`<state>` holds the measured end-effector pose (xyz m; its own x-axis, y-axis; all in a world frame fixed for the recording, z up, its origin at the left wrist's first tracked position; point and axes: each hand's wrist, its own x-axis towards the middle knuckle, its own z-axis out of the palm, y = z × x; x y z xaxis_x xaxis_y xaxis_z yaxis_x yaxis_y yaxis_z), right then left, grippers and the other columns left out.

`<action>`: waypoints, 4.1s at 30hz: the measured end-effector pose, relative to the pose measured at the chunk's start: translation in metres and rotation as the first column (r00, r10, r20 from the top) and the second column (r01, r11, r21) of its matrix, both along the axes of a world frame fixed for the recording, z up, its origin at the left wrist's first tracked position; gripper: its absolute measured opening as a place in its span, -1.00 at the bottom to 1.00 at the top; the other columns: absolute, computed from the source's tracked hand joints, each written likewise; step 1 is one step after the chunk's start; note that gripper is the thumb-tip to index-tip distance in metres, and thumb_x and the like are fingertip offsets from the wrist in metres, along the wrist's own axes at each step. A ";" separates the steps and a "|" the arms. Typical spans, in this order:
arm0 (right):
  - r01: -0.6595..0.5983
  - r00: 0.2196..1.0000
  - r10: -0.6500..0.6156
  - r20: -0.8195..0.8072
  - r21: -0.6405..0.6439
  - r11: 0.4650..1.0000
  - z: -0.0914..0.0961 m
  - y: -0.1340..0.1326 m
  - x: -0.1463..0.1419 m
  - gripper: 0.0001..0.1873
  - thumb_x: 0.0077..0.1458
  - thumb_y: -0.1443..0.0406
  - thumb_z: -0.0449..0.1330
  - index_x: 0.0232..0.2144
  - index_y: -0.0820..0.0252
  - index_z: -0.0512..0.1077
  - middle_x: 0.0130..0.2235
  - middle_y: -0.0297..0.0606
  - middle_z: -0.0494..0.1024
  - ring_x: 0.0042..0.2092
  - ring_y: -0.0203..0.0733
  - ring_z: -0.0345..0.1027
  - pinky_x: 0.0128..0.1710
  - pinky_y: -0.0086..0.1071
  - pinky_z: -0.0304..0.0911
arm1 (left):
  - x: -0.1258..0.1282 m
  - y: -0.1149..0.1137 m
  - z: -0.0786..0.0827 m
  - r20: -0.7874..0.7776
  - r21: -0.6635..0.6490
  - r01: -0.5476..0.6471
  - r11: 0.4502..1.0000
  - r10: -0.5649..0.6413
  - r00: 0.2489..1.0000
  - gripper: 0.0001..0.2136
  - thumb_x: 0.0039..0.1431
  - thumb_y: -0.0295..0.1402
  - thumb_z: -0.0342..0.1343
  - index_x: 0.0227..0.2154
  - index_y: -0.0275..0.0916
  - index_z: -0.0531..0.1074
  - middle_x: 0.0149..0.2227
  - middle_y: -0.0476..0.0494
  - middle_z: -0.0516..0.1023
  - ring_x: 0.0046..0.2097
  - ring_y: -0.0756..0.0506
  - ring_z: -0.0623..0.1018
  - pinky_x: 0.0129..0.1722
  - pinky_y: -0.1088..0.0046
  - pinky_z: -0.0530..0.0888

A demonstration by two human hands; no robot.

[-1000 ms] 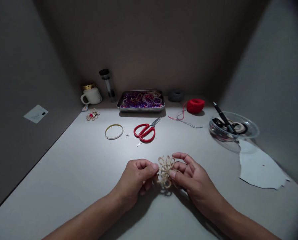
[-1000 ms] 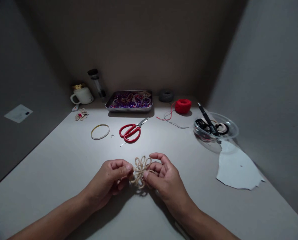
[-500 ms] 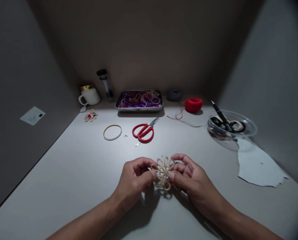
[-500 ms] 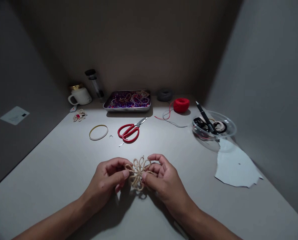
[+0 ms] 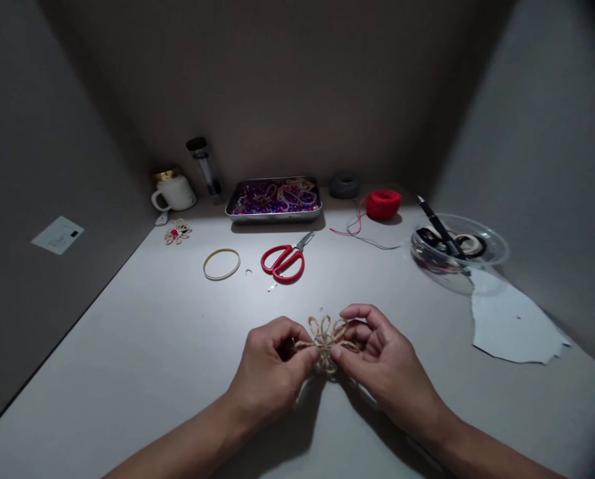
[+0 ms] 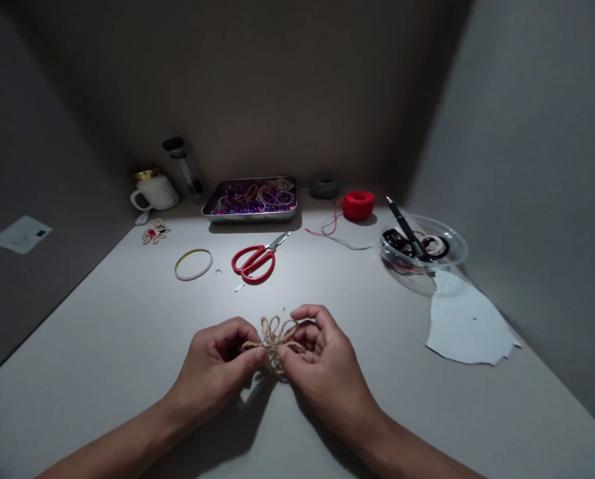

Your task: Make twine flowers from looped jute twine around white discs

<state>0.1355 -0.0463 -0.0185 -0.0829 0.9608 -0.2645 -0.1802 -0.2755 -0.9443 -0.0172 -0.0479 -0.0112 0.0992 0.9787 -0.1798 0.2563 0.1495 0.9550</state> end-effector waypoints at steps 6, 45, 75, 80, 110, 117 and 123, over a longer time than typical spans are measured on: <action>0.030 0.997 -0.032 0.075 0.032 0.999 -0.004 -0.002 0.000 -0.56 -0.26 0.35 0.31 -0.31 0.11 0.20 -0.51 -0.44 0.43 -0.50 -0.32 0.32 -0.49 -0.45 0.25 | 0.001 -0.001 0.000 -0.113 0.033 -0.014 0.999 0.018 0.993 -0.89 -0.07 -0.43 0.10 -0.63 -0.28 0.35 -0.66 0.05 0.28 -0.59 0.06 0.24 -0.60 0.56 0.19; -0.269 0.950 0.270 -0.157 0.026 0.963 -0.003 -0.002 0.007 -0.53 -0.20 0.42 0.19 -0.19 0.17 0.12 -0.42 -0.38 0.37 -0.46 -0.35 0.21 -0.49 -0.44 0.11 | 0.002 -0.004 0.000 0.055 -0.165 0.111 0.980 -0.103 0.993 -0.94 -0.16 -0.45 0.02 -0.62 -0.34 0.34 -0.66 0.05 0.26 -0.60 0.09 0.19 -0.62 0.56 0.13; -0.392 0.842 0.350 -0.410 -0.019 0.920 -0.010 0.006 0.015 -0.44 -0.22 0.27 0.37 -0.17 0.20 0.21 -0.37 -0.31 0.42 -0.40 -0.30 0.33 -0.42 -0.43 0.18 | -0.003 0.003 0.001 0.434 -0.361 0.196 0.912 -0.022 0.901 -0.92 -0.24 -0.41 0.11 -0.63 -0.30 0.33 -0.76 0.10 0.21 -0.68 0.12 0.14 -0.72 0.61 0.03; -0.248 0.951 0.230 -0.207 -0.065 0.966 -0.004 0.004 0.011 -0.52 -0.21 0.33 0.33 -0.23 0.18 0.20 -0.47 -0.40 0.40 -0.51 -0.39 0.24 -0.53 -0.48 0.11 | -0.001 0.001 0.001 0.273 -0.270 0.125 0.955 -0.049 0.961 -0.93 -0.19 -0.42 0.11 -0.61 -0.31 0.34 -0.72 0.08 0.28 -0.68 0.12 0.17 -0.70 0.61 0.09; -0.282 0.955 0.271 -0.117 -0.100 0.954 0.008 -0.001 0.005 -0.51 -0.30 0.40 0.30 -0.28 0.14 0.17 -0.50 -0.45 0.36 -0.50 -0.36 0.22 -0.49 -0.44 0.12 | 0.000 0.002 0.010 0.306 -0.320 0.244 0.916 -0.144 0.941 -0.86 -0.25 -0.39 0.18 -0.61 -0.33 0.34 -0.67 0.03 0.34 -0.65 0.12 0.19 -0.66 0.60 0.10; -0.242 0.966 0.231 -0.116 -0.096 0.965 0.003 0.002 0.012 -0.51 -0.28 0.40 0.25 -0.26 0.16 0.14 -0.51 -0.45 0.37 -0.53 -0.37 0.20 -0.52 -0.44 0.10 | -0.007 0.004 0.004 0.404 -0.287 0.312 0.906 -0.180 0.897 -0.83 -0.12 -0.31 0.16 -0.54 -0.34 0.39 -0.65 0.01 0.33 -0.63 0.10 0.21 -0.66 0.59 0.13; -0.224 0.970 0.212 -0.121 -0.102 0.969 0.002 0.003 0.008 -0.52 -0.28 0.39 0.24 -0.26 0.17 0.15 -0.53 -0.45 0.36 -0.55 -0.35 0.20 -0.53 -0.44 0.05 | -0.005 0.003 0.003 0.334 -0.353 0.210 0.912 -0.087 0.938 -0.91 -0.22 -0.41 0.12 -0.58 -0.32 0.38 -0.70 0.03 0.31 -0.65 0.10 0.23 -0.69 0.61 0.11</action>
<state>0.1440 -0.0436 -0.0164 -0.3213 0.8804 -0.3489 -0.2034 -0.4240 -0.8825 -0.0225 -0.0444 -0.0087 0.3481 0.8117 -0.4691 0.0102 0.4970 0.8677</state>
